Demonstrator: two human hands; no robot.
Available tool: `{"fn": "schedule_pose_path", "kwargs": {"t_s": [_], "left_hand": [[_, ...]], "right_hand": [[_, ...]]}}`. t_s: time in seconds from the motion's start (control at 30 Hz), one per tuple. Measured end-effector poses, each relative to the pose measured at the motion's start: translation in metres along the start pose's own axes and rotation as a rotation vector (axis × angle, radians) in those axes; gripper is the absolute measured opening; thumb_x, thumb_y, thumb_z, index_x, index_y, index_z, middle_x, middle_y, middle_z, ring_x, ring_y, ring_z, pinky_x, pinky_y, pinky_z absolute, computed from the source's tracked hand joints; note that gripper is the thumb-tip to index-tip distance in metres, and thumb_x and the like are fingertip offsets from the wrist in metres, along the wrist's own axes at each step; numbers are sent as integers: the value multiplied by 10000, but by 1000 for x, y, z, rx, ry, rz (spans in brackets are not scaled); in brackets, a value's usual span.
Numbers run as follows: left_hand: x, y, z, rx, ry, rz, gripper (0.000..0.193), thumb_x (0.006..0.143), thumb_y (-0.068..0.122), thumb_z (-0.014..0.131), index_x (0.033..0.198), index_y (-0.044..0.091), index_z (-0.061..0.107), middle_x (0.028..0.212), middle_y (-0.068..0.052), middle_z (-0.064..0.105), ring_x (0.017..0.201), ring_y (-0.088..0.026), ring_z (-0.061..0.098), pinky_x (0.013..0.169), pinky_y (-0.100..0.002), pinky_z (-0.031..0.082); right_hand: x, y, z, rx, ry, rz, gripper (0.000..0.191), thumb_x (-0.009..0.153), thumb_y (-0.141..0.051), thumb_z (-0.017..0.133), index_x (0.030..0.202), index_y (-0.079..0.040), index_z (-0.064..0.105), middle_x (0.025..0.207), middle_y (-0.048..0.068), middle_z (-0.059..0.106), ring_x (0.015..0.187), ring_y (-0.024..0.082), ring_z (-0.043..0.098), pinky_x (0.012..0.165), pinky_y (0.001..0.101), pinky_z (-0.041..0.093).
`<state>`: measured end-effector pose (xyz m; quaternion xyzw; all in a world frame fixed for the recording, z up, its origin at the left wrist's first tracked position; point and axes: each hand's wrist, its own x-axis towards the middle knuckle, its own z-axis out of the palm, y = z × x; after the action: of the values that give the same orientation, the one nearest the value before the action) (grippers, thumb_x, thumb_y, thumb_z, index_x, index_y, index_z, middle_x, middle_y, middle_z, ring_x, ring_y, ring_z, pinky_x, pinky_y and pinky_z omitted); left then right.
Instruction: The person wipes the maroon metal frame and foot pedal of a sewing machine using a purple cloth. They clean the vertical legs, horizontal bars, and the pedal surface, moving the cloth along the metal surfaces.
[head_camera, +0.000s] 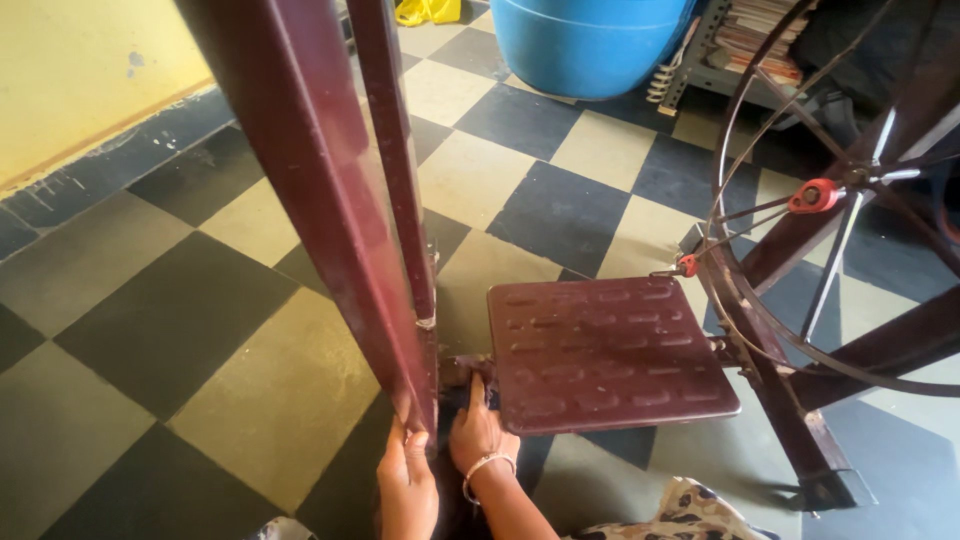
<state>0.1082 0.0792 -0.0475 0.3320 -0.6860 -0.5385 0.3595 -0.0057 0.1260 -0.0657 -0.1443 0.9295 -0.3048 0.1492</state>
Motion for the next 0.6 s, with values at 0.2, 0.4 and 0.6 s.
{"fn": "schedule_pose_path", "kwargs": {"t_s": [0.2, 0.4, 0.6], "left_hand": [[3, -12, 5, -89, 28, 129, 446, 1003, 50, 503, 1443, -23, 520, 1283, -187, 706, 1148, -234, 675, 990, -315, 489], [2, -1, -2, -81, 3, 230, 460, 999, 43, 482, 1455, -18, 510, 1333, -186, 674, 1173, -228, 650, 992, -318, 478], [3, 1, 0, -61, -3, 8, 448, 1018, 100, 501, 1459, 37, 543, 1168, -163, 743, 1024, -204, 694, 930, -304, 524]], "right_hand": [[-7, -14, -14, -120, -64, 78, 745, 942, -323, 530, 1616, -279, 216, 974, 237, 716, 874, 417, 716, 780, 529, 573], [-11, -20, -36, -61, -119, 47, 726, 941, -333, 528, 1610, -287, 249, 1045, 237, 723, 964, 445, 701, 878, 544, 538], [-28, 3, -28, 241, -265, -225, 699, 901, -203, 514, 1566, -386, 402, 1180, 278, 687, 1148, 434, 643, 1008, 462, 493]]}}
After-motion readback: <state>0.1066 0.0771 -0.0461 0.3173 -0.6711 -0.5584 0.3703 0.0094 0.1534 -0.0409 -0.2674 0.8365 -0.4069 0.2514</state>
